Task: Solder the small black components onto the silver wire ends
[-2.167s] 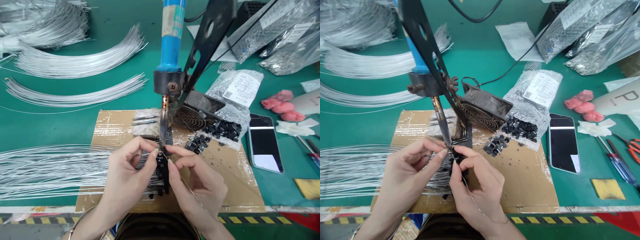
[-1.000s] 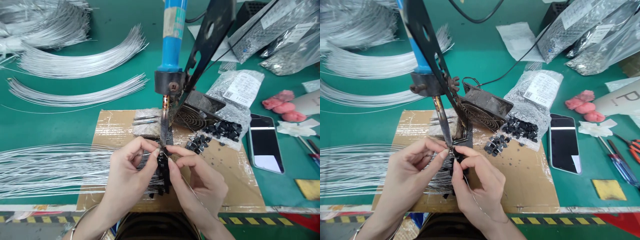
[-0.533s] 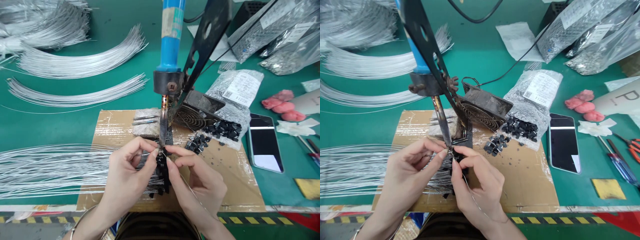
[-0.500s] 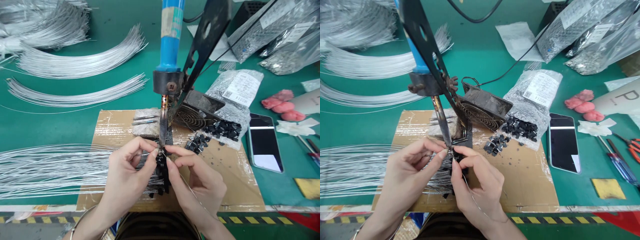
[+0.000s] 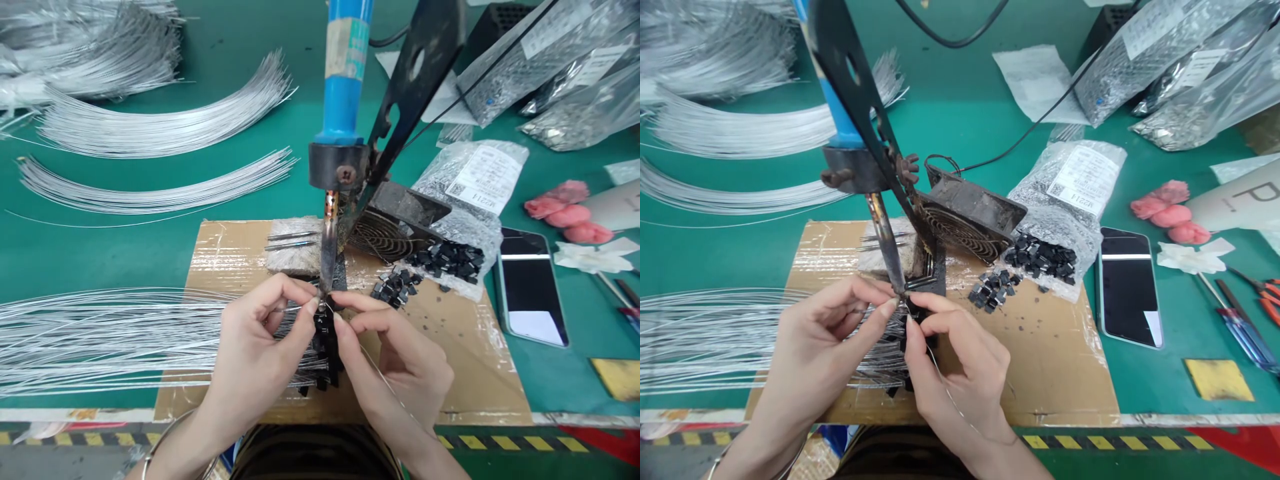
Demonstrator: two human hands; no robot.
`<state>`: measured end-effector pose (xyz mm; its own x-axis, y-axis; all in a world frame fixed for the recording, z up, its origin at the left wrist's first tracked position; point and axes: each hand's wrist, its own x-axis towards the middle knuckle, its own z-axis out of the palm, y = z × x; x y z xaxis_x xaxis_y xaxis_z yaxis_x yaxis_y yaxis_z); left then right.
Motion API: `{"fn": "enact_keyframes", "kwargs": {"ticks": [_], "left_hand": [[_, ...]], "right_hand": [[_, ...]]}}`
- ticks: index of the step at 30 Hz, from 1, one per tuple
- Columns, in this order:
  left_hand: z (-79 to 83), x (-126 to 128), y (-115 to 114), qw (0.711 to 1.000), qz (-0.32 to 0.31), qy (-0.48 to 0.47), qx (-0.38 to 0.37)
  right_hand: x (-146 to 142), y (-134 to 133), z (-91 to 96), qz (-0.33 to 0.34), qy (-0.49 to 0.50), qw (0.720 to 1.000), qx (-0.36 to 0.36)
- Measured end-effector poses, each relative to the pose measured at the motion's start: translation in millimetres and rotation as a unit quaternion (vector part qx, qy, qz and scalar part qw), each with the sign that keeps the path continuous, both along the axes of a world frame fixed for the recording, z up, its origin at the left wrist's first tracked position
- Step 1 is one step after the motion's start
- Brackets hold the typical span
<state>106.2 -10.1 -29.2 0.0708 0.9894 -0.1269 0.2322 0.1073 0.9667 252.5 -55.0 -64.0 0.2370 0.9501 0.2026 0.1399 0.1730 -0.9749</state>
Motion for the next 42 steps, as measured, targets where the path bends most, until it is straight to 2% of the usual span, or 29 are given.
{"fn": "enact_keyframes", "kwargs": {"ticks": [37,42], "left_hand": [[-4.4,-0.5,-3.6,0.998,0.003,0.034,0.046],[-4.2,-1.4,-6.0,0.997,0.007,0.061,0.053]], "right_hand": [[-2.1,1.5,0.3,-0.013,-0.057,0.997,0.059],[-2.7,1.4,0.1,-0.019,-0.071,0.995,0.063]]}}
